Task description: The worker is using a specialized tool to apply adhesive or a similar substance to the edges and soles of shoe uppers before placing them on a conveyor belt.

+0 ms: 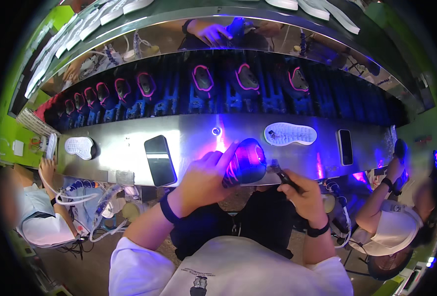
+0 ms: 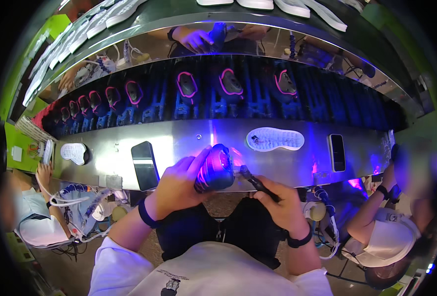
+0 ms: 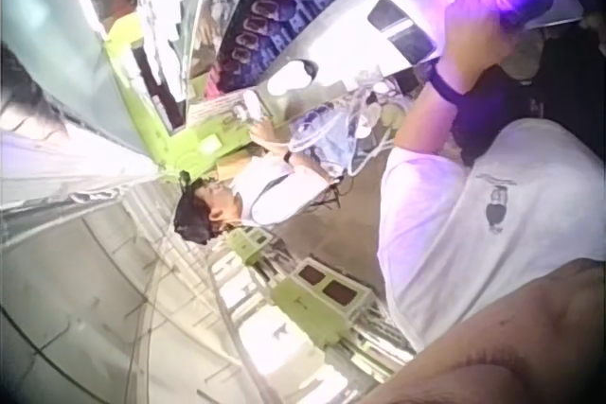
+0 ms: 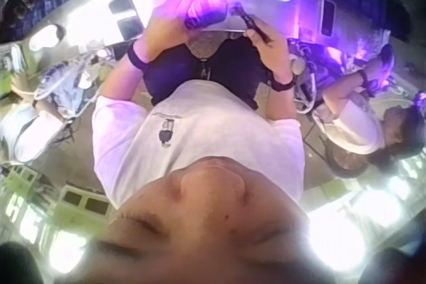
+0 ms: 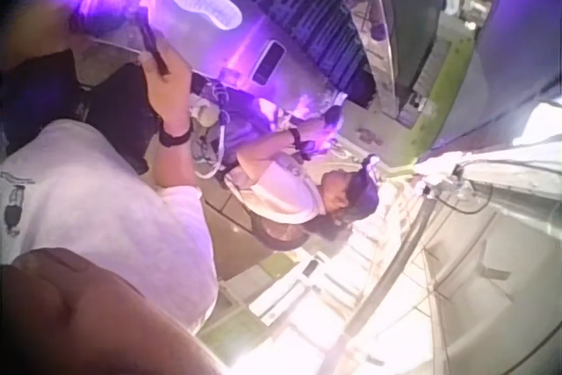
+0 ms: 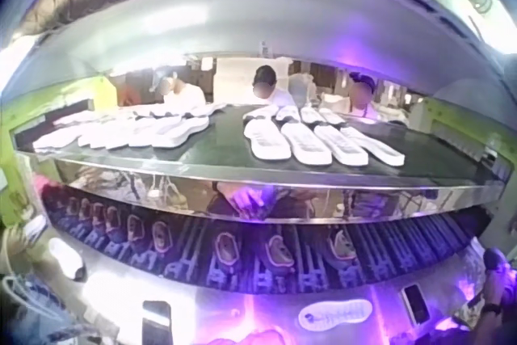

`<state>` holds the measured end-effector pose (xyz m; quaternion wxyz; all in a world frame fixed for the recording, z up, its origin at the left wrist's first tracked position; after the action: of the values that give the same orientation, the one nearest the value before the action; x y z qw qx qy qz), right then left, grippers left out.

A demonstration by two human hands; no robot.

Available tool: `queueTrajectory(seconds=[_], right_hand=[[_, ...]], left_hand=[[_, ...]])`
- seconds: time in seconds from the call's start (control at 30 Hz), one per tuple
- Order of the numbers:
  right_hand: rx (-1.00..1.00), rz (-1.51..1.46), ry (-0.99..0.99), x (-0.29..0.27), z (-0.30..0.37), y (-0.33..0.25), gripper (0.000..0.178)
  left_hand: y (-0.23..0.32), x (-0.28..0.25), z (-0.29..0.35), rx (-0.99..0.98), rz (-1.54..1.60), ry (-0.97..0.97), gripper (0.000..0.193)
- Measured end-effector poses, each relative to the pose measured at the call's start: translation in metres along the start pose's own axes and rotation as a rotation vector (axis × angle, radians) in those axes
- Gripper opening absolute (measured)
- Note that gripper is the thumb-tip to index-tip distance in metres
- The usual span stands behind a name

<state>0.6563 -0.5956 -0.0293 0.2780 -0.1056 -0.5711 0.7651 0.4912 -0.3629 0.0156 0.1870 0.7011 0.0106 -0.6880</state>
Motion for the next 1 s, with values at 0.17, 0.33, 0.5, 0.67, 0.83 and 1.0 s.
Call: queueTrajectory(seconds=[0.17,0.33,0.5,0.67,0.83,1.0], right_hand=[[-0.355,0.265,-0.042,0.001,0.002,-0.054,0.042],[-0.392,0.246,-0.119,-0.003,0.008,-0.047,0.045],[-0.36,0.225,-0.138,-0.01,0.018,-0.045,0.044],[-0.345,0.207,-0.154,-0.021,0.019,-0.029,0.048],[-0.35,0.267,-0.091,-0.031,0.017,-0.004,0.043],[-0.33,0.206,-0.024,-0.029,0.015,0.02,0.042]], left_hand=[[0.014,0.002,0.029,-0.002,0.355,-0.056,0.107],[0.029,-0.003,0.036,0.08,0.603,-0.101,0.103],[0.043,-0.018,0.029,0.06,0.833,-0.232,0.102],[0.045,-0.008,0.026,-0.071,0.982,-0.295,0.091],[0.048,0.008,0.016,-0.255,1.108,-0.411,0.077],[0.05,0.027,0.01,-0.415,1.363,-0.44,0.06]])
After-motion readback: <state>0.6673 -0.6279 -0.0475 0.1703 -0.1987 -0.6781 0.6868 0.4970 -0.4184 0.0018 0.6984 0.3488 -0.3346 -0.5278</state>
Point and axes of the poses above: each hand's wrist, its own z-axis away from the middle knuckle, its own x-axis out of the palm, y = z × x, the point moved 1 cm from there along -z, towards the middle knuckle, and after that the axes turned 7 degrees about -z, right-handed, at the moved point
